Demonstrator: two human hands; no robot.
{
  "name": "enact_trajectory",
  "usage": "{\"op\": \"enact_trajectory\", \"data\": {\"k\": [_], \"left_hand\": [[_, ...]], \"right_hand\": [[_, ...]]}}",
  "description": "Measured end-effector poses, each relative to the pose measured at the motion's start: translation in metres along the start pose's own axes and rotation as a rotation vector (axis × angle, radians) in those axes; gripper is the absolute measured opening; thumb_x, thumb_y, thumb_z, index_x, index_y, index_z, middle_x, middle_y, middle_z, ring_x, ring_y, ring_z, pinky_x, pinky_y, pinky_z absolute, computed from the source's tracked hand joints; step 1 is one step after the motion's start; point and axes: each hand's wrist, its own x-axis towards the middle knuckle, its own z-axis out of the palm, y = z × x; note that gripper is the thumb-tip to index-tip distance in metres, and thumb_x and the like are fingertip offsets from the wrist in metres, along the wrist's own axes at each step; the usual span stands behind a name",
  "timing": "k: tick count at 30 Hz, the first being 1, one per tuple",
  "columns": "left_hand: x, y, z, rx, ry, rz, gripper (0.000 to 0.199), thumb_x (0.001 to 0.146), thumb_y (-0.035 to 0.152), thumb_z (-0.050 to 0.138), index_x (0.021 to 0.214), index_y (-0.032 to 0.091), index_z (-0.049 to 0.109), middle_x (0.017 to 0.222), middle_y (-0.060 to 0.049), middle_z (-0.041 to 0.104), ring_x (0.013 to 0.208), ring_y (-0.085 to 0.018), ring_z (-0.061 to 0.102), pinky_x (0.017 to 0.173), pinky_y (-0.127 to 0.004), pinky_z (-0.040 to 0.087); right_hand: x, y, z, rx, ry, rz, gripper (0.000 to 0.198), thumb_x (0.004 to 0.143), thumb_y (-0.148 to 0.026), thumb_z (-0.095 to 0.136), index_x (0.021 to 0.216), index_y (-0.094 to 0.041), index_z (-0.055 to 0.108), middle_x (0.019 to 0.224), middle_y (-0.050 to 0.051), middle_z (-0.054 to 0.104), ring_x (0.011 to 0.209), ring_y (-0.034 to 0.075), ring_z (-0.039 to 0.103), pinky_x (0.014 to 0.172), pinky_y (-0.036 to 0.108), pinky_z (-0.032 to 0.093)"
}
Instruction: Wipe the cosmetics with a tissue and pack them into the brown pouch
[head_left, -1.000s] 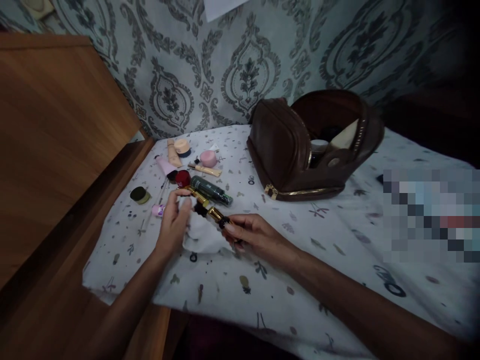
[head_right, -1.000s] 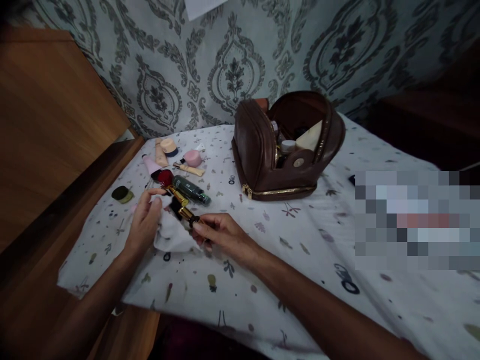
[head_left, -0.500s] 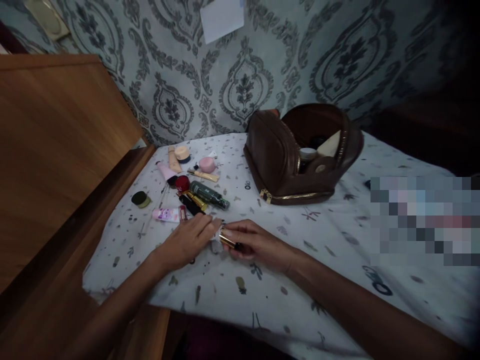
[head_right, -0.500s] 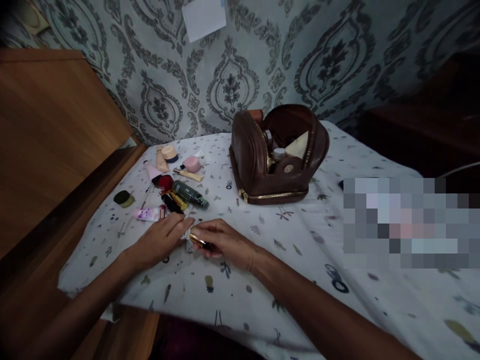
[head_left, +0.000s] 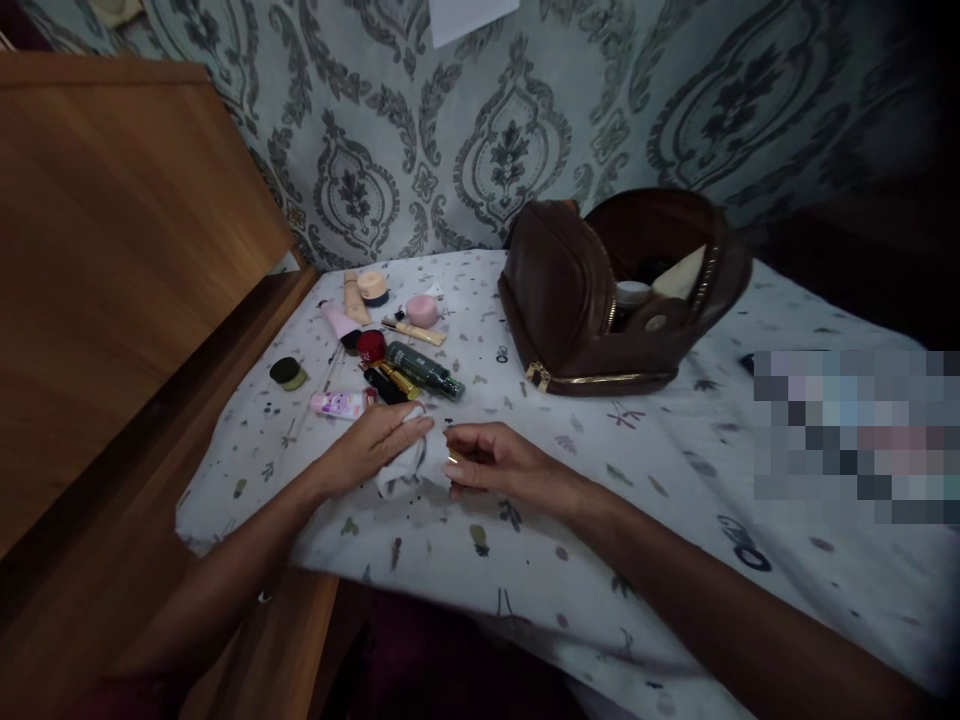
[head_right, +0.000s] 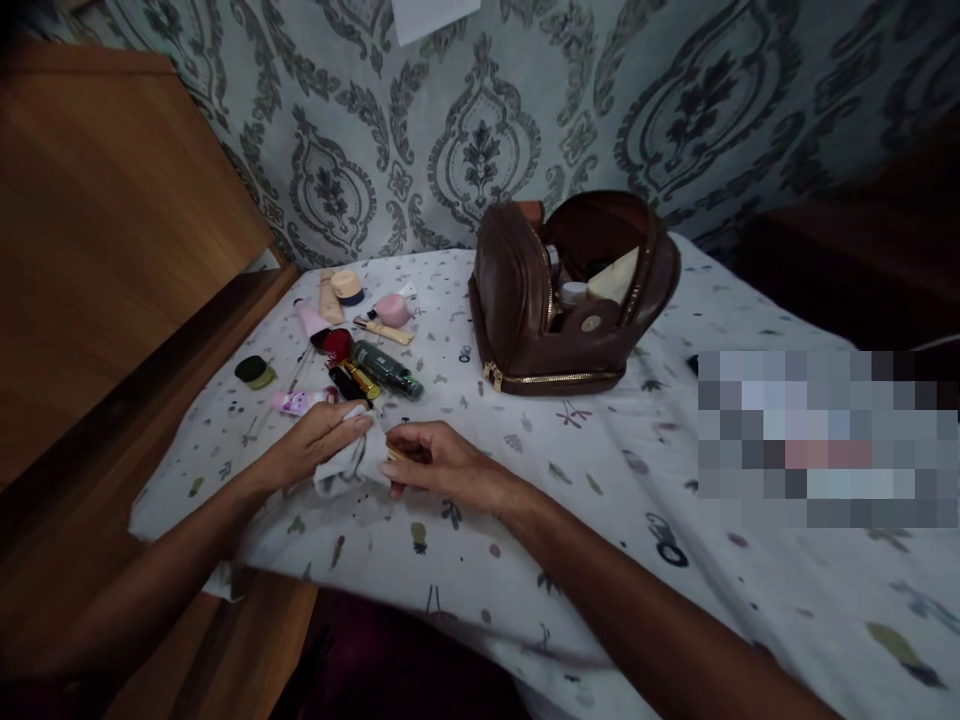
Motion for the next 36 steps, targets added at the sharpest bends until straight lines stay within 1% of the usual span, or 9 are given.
{"op": "enact_trajectory", "data": {"k": [2,8,15,17,19,23,27,31,36], "left_hand": [[0.000,-0.003,0.007,-0.185,0.071,-0.071,0.038,0.094,0.050,0.045,0.071,0.020,0.044,0.063,0.004,0.046,0.059,-0.011,0.043,0.054,-0.023,0.036],[0.004,-0.005,0.024,-0.668,0.366,-0.180,0.040,0.082,0.055,0.063,0.075,0.019,0.047,0.060,0.006,0.048,0.049,-0.008,0.042,0.045,-0.020,0.035],[0.020,0.005,0.036,-0.719,0.666,-0.173,0.033,0.086,0.051,0.058,0.101,0.024,0.047,0.066,0.006,0.050,0.050,-0.010,0.044,0.043,-0.020,0.035],[0.020,0.007,0.041,-0.622,0.659,-0.165,0.035,0.090,0.054,0.052,0.105,0.023,0.051,0.072,0.004,0.054,0.056,-0.012,0.048,0.049,-0.022,0.039],[0.017,0.008,0.048,-0.466,0.577,-0.121,0.040,0.092,0.056,0.046,0.111,0.022,0.055,0.082,0.000,0.058,0.068,-0.015,0.053,0.060,-0.026,0.045],[0.013,0.010,0.063,-0.256,0.466,-0.010,0.044,0.094,0.049,0.049,0.128,0.021,0.046,0.106,-0.007,0.059,0.093,-0.021,0.056,0.081,-0.031,0.046],[0.015,0.009,0.062,-0.121,0.500,-0.001,0.032,0.096,0.045,0.045,0.114,0.019,0.049,0.104,-0.007,0.058,0.092,-0.020,0.055,0.080,-0.030,0.043],[0.015,0.004,0.053,-0.072,0.530,0.058,0.030,0.096,0.048,0.043,0.094,0.020,0.053,0.080,0.000,0.054,0.073,-0.016,0.051,0.067,-0.027,0.040],[0.013,-0.003,0.044,-0.223,0.565,0.020,0.039,0.096,0.052,0.041,0.073,0.020,0.046,0.064,0.004,0.045,0.058,-0.012,0.042,0.055,-0.024,0.034]], "right_hand": [[0.001,0.000,0.000,0.019,-0.017,-0.008,0.035,0.078,-0.045,0.075,0.095,-0.015,0.066,0.081,-0.001,0.062,0.071,0.010,0.059,0.067,0.024,0.046],[0.005,0.008,-0.002,0.096,-0.006,-0.016,0.037,0.075,-0.039,0.079,0.100,-0.016,0.064,0.083,-0.001,0.065,0.074,0.010,0.061,0.060,0.020,0.045],[0.006,0.009,-0.001,0.250,0.159,-0.047,0.044,0.069,-0.037,0.082,0.103,-0.018,0.062,0.092,0.001,0.064,0.082,0.016,0.067,0.065,0.025,0.054],[0.007,0.010,-0.001,0.240,0.233,-0.065,0.044,0.066,-0.038,0.083,0.100,-0.019,0.063,0.089,0.001,0.064,0.082,0.017,0.066,0.067,0.028,0.055],[0.008,0.012,-0.002,0.172,0.298,-0.101,0.041,0.062,-0.036,0.085,0.093,-0.018,0.064,0.083,0.000,0.065,0.079,0.017,0.065,0.069,0.029,0.054],[0.008,0.015,-0.003,0.022,0.428,-0.193,0.034,0.059,-0.031,0.085,0.084,-0.017,0.066,0.074,-0.002,0.064,0.070,0.014,0.057,0.067,0.025,0.046],[0.008,0.014,-0.002,0.007,0.490,-0.218,0.038,0.052,-0.027,0.087,0.079,-0.017,0.063,0.070,-0.005,0.060,0.066,0.011,0.053,0.063,0.022,0.042],[0.008,0.012,0.000,0.102,0.355,-0.147,0.040,0.052,-0.030,0.089,0.081,-0.017,0.064,0.071,-0.003,0.064,0.068,0.014,0.058,0.066,0.026,0.047],[0.004,0.007,0.001,0.343,0.107,-0.005,0.037,0.070,-0.039,0.082,0.095,-0.016,0.067,0.081,0.003,0.069,0.073,0.015,0.067,0.060,0.024,0.050]]}}
